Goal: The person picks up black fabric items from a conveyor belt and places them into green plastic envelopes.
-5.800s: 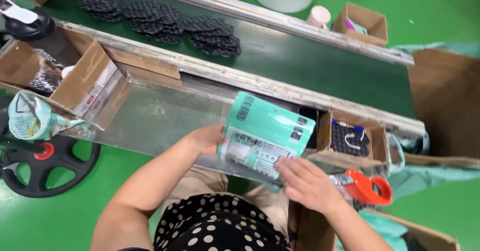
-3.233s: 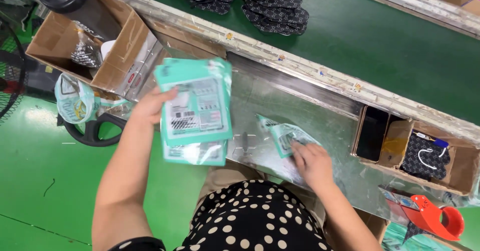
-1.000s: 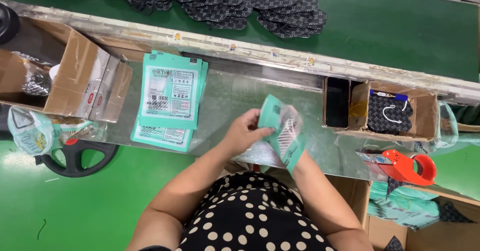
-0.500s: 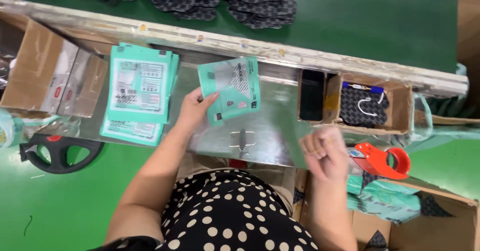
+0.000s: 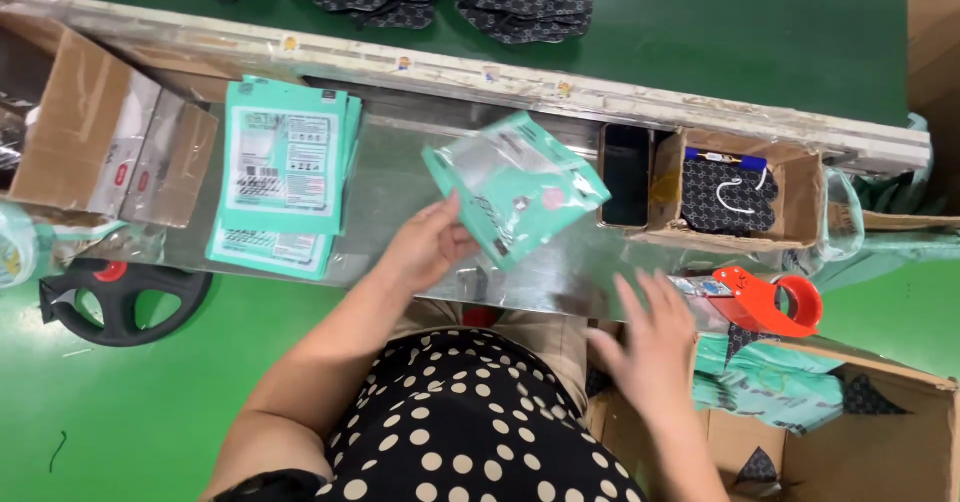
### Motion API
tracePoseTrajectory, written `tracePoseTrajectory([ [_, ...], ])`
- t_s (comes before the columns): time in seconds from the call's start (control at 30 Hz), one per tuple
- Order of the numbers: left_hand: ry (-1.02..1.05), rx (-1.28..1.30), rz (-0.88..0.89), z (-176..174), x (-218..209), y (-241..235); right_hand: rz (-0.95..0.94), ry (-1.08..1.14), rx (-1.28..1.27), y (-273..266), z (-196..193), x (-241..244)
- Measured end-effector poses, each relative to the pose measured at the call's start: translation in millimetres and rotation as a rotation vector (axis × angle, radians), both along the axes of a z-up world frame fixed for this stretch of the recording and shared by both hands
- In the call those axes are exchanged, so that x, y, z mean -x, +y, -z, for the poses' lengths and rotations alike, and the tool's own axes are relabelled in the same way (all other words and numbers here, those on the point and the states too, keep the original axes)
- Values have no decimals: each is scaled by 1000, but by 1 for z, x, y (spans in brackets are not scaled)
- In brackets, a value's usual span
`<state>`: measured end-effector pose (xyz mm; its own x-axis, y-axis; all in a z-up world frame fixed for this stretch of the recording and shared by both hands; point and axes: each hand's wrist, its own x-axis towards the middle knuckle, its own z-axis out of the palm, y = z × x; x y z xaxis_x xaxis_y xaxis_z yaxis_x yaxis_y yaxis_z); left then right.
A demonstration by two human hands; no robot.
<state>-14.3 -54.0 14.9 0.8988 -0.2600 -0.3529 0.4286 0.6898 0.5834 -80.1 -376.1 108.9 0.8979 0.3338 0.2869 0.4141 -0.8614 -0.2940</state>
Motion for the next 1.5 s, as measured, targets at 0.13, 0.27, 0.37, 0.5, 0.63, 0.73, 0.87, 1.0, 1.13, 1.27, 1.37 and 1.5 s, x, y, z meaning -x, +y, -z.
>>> tracePoseTrajectory([
  [0.13,-26,18,6,1,28,-4,-188,-372,7,75,12,-29],
  [0.27,-447,-450,-134,-10,50,38,-228,-78,-215,107,62,-59],
  [0.37,-601,-832,-216,3,57,71,-235,447,-779,133,83,-71],
  [0.5,-336,-609,-142,22,53,97,-246,1014,-1453,172,72,-79],
  [0.63,-214,-304,-215,40,48,121,-276,1166,-1621,194,66,-92],
  [0.73,-255,-520,-346,40,38,166,-147,1116,-1495,195,86,-105],
  [0.87,-127,-1159,-420,50,30,243,-171,1114,-1356,184,109,-114],
  [1.0,-20,-1577,-344,68,41,294,-52,1113,-1347,154,151,-119],
  [1.13,-227,-1865,-504,12,38,272,-74,880,-1159,132,144,-111],
  [1.27,-529,-1930,-565,-22,-32,227,9,257,-405,114,133,-106],
  [1.37,-782,-1734,-428,-26,-107,160,-169,-13,-255,115,131,-100],
  [1.5,-1110,-1720,-215,-50,-209,52,-172,-20,-282,119,125,-101],
])
